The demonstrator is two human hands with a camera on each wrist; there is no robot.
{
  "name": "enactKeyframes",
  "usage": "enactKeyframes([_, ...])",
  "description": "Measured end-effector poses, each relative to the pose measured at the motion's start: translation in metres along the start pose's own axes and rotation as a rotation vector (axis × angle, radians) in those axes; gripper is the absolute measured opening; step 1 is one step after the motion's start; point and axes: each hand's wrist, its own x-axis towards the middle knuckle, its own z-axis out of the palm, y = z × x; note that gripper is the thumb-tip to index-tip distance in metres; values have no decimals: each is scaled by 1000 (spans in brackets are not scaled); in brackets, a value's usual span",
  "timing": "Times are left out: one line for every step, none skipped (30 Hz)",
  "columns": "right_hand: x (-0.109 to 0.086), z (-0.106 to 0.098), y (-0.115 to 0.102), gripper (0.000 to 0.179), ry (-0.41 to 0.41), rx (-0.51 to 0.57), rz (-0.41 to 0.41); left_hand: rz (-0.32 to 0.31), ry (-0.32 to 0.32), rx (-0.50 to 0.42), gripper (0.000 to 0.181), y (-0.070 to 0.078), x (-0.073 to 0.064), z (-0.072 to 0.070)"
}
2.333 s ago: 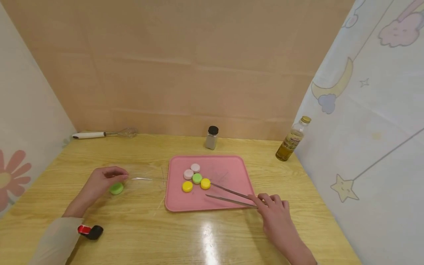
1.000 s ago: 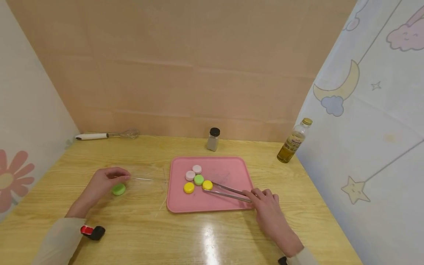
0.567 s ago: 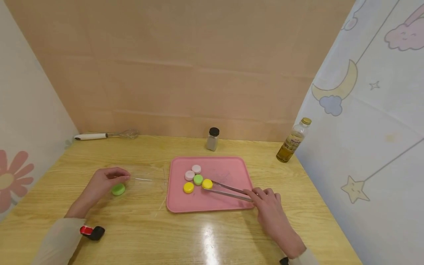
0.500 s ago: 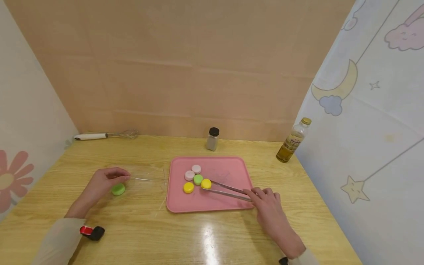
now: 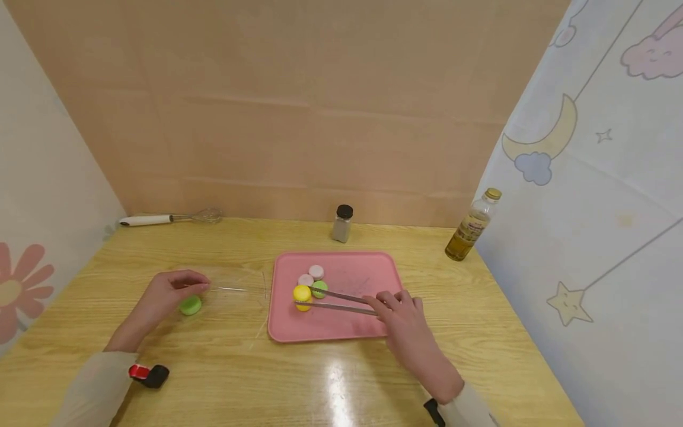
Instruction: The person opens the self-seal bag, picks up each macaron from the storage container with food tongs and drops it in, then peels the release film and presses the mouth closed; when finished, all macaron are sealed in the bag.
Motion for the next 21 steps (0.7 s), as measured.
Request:
enactKeyframes([4, 1, -4, 65, -10, 1, 0, -2, 1, -3, 26, 0, 0, 0])
enactKeyframes([8, 1, -7, 64, -18, 7, 1, -2, 2, -4, 27, -1, 0, 0])
enactKeyframes([13, 2, -10, 63, -18, 12, -4, -3, 5, -3, 28, 0, 0, 0])
enactKeyframes([17, 3, -13, 63, -18, 16, -11, -4, 7, -3, 28, 0, 0, 0])
enactKeyframes([21, 4, -16, 62, -17, 13, -17, -5, 8, -3, 29, 0, 0, 0])
enactKeyframes([26, 5, -19, 61, -17, 7, -23, -5, 8, -3, 29, 0, 0, 0])
enactKeyframes([30, 7, -22, 61, -19, 4, -28, -4, 8, -5, 29, 0, 0, 0])
enactKeyframes([33, 8, -24, 62, -23, 2, -34, -3, 8, -6, 29, 0, 0, 0])
enactKeyframes([37, 9, -26, 62, -28, -1, -39, -2, 7, -8, 28, 0, 0, 0])
enactKeyframes([41, 10, -29, 64, -37, -2, -42, -2, 5, -12, 28, 0, 0, 0])
enactKeyframes([44, 11, -30, 64, -44, -1, -45, 0, 2, -13, 27, 0, 1, 0])
enactKeyframes([46, 13, -32, 65, -52, 8, -47, 3, 2, -14, 27, 0, 1, 1])
enactKeyframes([49, 14, -34, 66, -57, 19, -49, 6, 3, -16, 27, 0, 1, 1])
enactKeyframes([52, 15, -35, 66, -62, 22, -53, 8, 4, -15, 27, 0, 2, 1])
enactKeyframes([54, 17, -36, 64, -65, 26, -56, 10, 5, -12, 27, 0, 2, 1])
enactKeyframes([57, 19, -37, 62, -66, 29, -62, 11, 8, -11, 27, 0, 2, 0])
enactKeyframes([59, 21, -38, 60, -66, 27, -69, 12, 9, -8, 27, 0, 2, 0])
enactKeyframes([61, 23, -39, 58, -67, 28, -75, 13, 11, -4, 28, 0, 2, 0])
enactKeyframes([63, 26, -40, 56, -67, 23, -82, 13, 11, 1, 27, 1, 2, 0])
enactKeyframes([65, 28, -41, 54, -68, 22, -91, 12, 11, 7, 27, 1, 2, 0])
enactKeyframes([68, 30, -43, 53, -70, 21, -98, 11, 12, 12, 26, 1, 2, 0])
